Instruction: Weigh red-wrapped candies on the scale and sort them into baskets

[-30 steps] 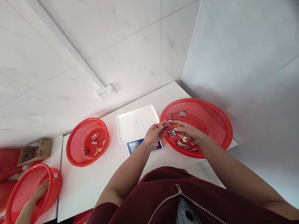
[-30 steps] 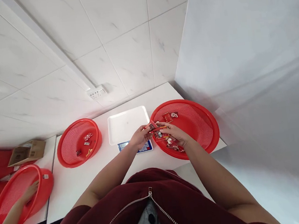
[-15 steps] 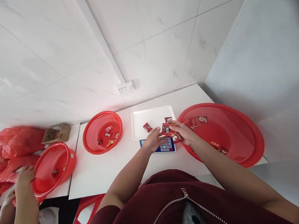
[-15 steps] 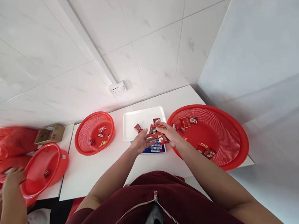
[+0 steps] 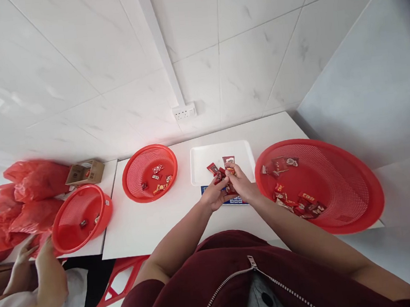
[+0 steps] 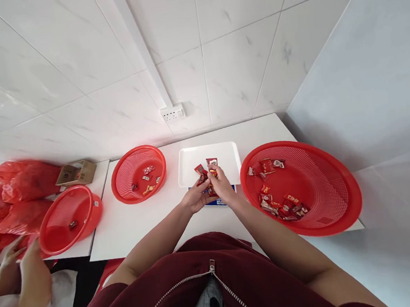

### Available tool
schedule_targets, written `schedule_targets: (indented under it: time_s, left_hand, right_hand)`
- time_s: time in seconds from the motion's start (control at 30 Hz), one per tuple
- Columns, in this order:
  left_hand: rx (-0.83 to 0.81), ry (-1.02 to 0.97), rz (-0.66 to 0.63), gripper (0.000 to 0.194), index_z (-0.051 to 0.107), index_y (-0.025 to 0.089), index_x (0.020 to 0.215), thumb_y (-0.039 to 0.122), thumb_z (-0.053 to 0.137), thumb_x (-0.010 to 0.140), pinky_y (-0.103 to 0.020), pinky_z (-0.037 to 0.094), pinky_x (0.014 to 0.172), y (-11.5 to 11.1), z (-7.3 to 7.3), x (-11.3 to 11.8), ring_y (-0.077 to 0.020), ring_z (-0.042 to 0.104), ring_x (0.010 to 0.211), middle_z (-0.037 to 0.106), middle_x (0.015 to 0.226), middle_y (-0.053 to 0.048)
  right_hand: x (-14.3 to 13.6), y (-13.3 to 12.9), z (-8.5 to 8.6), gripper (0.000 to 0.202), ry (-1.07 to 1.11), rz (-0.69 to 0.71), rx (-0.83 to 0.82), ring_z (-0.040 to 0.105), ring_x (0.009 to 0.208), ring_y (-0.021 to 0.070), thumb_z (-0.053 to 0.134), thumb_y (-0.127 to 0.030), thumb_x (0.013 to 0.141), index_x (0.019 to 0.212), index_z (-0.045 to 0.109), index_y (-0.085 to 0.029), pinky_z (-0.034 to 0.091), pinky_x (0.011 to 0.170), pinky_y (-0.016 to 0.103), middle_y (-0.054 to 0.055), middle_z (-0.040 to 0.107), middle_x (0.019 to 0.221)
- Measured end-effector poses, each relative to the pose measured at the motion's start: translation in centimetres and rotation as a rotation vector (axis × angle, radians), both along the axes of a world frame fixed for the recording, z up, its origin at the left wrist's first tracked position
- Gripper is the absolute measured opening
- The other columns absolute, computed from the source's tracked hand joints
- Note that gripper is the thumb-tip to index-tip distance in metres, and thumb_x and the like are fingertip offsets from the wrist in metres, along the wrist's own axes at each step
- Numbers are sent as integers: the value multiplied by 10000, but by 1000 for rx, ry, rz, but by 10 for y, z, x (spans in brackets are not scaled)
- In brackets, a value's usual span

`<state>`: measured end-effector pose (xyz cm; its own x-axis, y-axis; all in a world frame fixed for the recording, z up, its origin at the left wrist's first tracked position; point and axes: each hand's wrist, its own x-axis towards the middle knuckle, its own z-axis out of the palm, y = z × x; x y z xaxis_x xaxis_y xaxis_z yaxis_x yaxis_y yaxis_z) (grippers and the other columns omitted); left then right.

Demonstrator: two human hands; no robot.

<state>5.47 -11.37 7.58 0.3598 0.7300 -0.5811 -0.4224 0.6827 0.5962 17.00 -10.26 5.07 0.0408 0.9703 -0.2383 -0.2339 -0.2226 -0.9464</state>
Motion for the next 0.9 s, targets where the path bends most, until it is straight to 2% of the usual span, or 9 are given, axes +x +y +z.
schedule_targets:
  time_s: [0.1,0.23,0.37,0.47,0.6,0.67,0.73,0.83,0.9]
  left_hand:
    - [18,71,24,396,568,215,1078,281,737,725,-337,543,688,-3,-2,-9,-153,647,713,649,871,-28]
    - [-6,134,84,276,603,170,960,212,735,722,-219,503,537,0,-5,-26,-100,595,575,643,742,-17]
    - [-108,61,156,129,629,135,885,124,675,765,-133,430,429,6,-2,-42,-52,539,484,629,667,-10]
    - [-156,-22,208,70,649,116,871,114,628,804,-134,483,490,11,2,-43,-60,584,547,655,722,-33]
    - [-148,-107,298,61,658,117,863,136,627,814,-169,533,608,19,6,-29,-97,639,686,677,826,-61]
    - [-127,-132,307,73,658,123,873,126,639,802,-172,526,608,24,8,-24,-100,638,700,675,845,-63]
    - [-108,-126,315,95,655,132,874,105,654,784,-176,516,602,28,8,-27,-89,624,670,669,832,-48]
    - [-142,-72,350,114,649,140,871,88,665,771,-179,506,593,31,5,-46,-69,600,615,655,783,-26]
    - [-187,-40,361,117,649,142,888,92,657,781,-169,498,575,29,0,-65,-58,584,588,652,770,-21]
  right_hand:
    - [-8,-4,1,365,13,101,-7,549,1136,190,486,-477,848,1170,542,-314,473,940,373,1,591,1220]
    - [-8,-3,5,320,268,136,-134,612,1020,186,539,-408,831,1133,576,-308,537,785,334,-7,646,1138]
    - [-8,1,5,332,477,39,-215,656,829,146,630,-209,740,1061,593,-284,550,691,284,-19,690,955]
    - [-19,3,3,301,563,-50,-242,658,795,134,623,-137,721,994,598,-262,560,704,285,-19,691,888]
    - [-40,9,0,242,633,-286,-201,646,762,101,594,-129,738,935,589,-270,556,654,224,-47,674,842]
    - [-42,14,0,246,608,-341,-190,638,731,90,581,-140,748,954,582,-275,551,615,198,-54,662,827]
    - [-37,21,-1,290,520,-325,-190,633,704,86,582,-148,746,1000,569,-287,561,605,202,-61,648,826]
    - [-21,30,-5,437,306,-223,-205,634,671,92,595,-169,743,1142,515,-329,581,583,231,-57,634,871]
    - [-11,35,-11,538,155,-138,-224,635,652,98,595,-194,748,1242,458,-354,586,545,245,-27,624,991]
